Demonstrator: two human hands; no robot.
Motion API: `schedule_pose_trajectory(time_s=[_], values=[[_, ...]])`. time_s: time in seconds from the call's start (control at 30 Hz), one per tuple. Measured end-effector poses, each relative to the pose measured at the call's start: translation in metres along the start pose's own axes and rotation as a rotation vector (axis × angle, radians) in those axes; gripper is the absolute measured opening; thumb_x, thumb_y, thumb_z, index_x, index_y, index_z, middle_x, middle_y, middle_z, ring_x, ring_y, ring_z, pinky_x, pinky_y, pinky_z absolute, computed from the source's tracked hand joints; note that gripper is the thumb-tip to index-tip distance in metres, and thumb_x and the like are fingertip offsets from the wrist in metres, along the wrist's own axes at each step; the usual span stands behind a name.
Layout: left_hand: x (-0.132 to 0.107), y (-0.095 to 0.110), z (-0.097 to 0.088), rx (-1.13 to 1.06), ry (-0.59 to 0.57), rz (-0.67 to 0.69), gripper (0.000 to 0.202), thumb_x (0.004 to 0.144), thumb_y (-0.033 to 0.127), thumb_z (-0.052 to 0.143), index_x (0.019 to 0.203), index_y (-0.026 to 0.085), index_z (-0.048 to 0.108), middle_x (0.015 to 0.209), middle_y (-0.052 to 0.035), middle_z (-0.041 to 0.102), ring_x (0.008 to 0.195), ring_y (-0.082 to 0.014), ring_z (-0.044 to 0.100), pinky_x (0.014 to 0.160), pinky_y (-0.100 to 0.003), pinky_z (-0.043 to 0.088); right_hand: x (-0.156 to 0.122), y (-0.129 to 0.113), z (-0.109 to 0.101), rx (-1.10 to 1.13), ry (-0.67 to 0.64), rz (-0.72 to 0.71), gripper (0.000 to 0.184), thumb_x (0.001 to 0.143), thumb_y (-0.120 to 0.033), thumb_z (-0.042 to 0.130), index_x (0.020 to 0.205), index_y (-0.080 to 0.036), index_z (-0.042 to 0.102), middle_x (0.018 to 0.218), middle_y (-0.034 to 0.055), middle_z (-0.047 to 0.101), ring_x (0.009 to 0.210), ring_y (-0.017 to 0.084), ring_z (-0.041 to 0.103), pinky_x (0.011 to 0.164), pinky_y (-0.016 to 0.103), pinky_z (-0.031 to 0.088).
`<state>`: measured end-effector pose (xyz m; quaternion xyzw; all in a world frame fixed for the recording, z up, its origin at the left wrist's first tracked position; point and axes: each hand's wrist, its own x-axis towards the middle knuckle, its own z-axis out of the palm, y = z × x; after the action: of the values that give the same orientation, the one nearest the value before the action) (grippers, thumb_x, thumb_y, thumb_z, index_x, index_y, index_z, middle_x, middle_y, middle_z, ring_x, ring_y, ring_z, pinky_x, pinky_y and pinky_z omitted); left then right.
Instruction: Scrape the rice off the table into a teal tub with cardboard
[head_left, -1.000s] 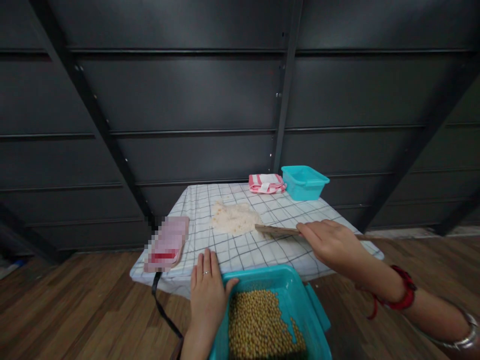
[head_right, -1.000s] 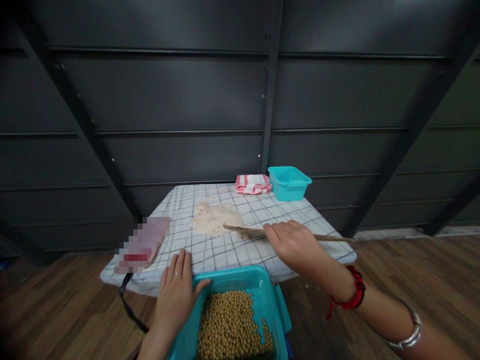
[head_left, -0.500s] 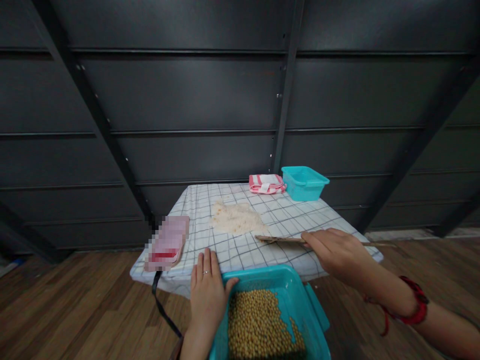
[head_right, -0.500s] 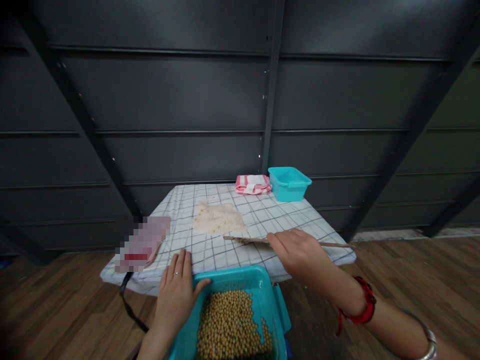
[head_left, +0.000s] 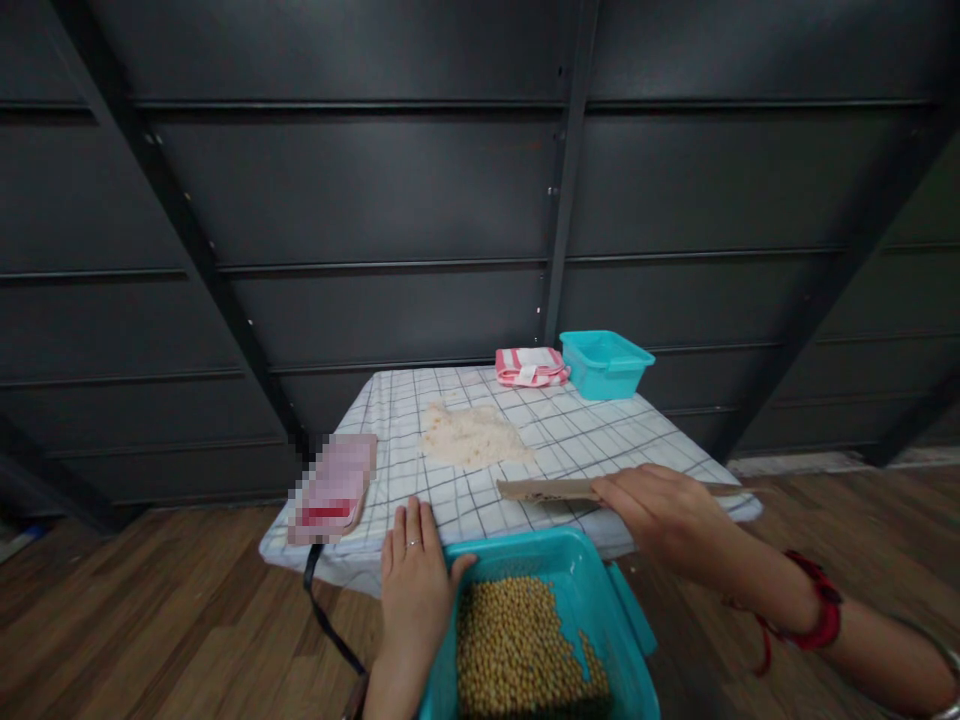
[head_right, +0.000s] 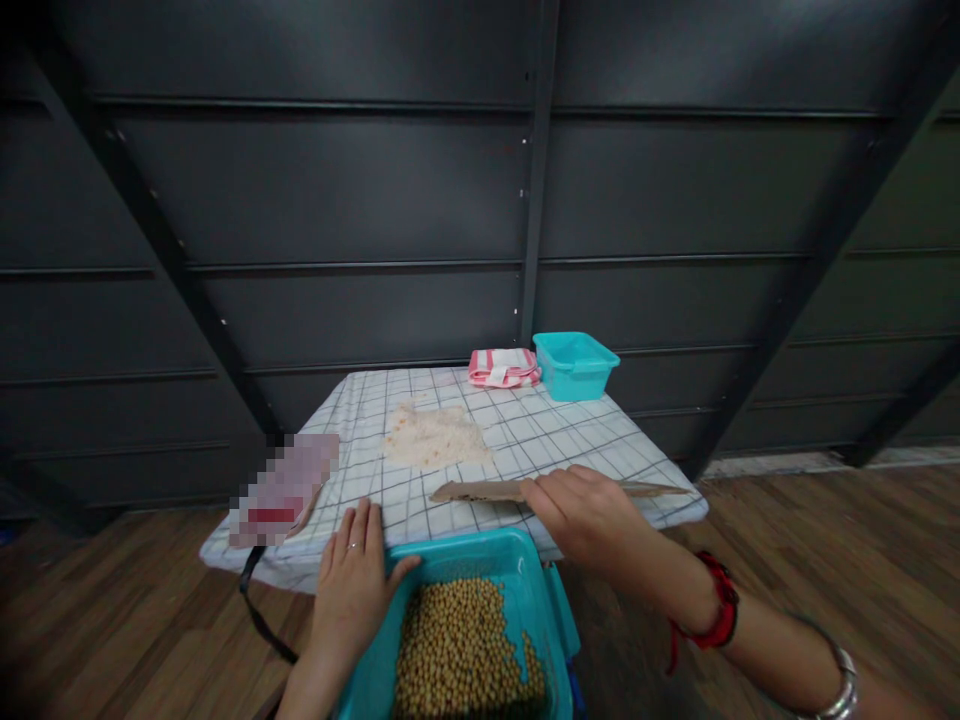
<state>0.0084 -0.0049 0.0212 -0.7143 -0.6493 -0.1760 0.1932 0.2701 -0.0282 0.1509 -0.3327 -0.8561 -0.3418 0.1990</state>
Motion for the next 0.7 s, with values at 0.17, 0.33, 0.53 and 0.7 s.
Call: schedule_pose_trajectory(time_s=[0.17,0.33,0.53,0.7], values=[[0.0011,0.0050,-0.0011,0.016,0.007,-0.030,0.071,0.075,0.054,0.049,0.120,-0.001,0.049,0.127,-0.0249,0.048,0.118,-0.0364,0.044,0.093,-0.049,0.038,0.0008,-0.0006,0.0000,0.032,-0.022,-0.011,0.030,0.082,-0.004,0.031,0.076,-0.014,0.059,0.061,0.0035,0.059,0.055,0.014,0.051,0.055,0.026,0.036],[0.0004,0.0055,-0.0006,0.015,-0.001,-0.036,0.069,0.077,0.054,0.047,0.121,0.001,0.049,0.128,-0.0247,0.048,0.119,-0.0357,0.043,0.094,-0.049,0.037,-0.0006,-0.0004,-0.0006,0.049,-0.044,-0.024,0.029,0.081,-0.004,0.032,0.077,-0.014,0.059,0.061,0.0038,0.058,0.055,0.015,0.050,0.055,0.027,0.037],[-0.0006,0.0052,0.0020,0.012,0.012,-0.027,0.069,0.078,0.054,0.044,0.122,0.001,0.047,0.128,-0.0255,0.047,0.119,-0.0362,0.042,0.094,-0.050,0.036,-0.0016,-0.0024,-0.0044,0.095,-0.062,-0.002,0.030,0.082,-0.005,0.030,0.076,-0.015,0.058,0.060,0.0033,0.058,0.054,0.014,0.049,0.053,0.026,0.035],[-0.0004,0.0066,0.0012,0.019,0.026,-0.038,0.069,0.077,0.055,0.045,0.121,0.001,0.048,0.127,-0.0248,0.049,0.119,-0.0361,0.043,0.093,-0.049,0.038,-0.0005,-0.0012,-0.0063,0.102,-0.039,-0.007,0.034,0.084,-0.006,0.027,0.074,-0.015,0.059,0.060,0.0034,0.058,0.053,0.014,0.049,0.053,0.026,0.036]])
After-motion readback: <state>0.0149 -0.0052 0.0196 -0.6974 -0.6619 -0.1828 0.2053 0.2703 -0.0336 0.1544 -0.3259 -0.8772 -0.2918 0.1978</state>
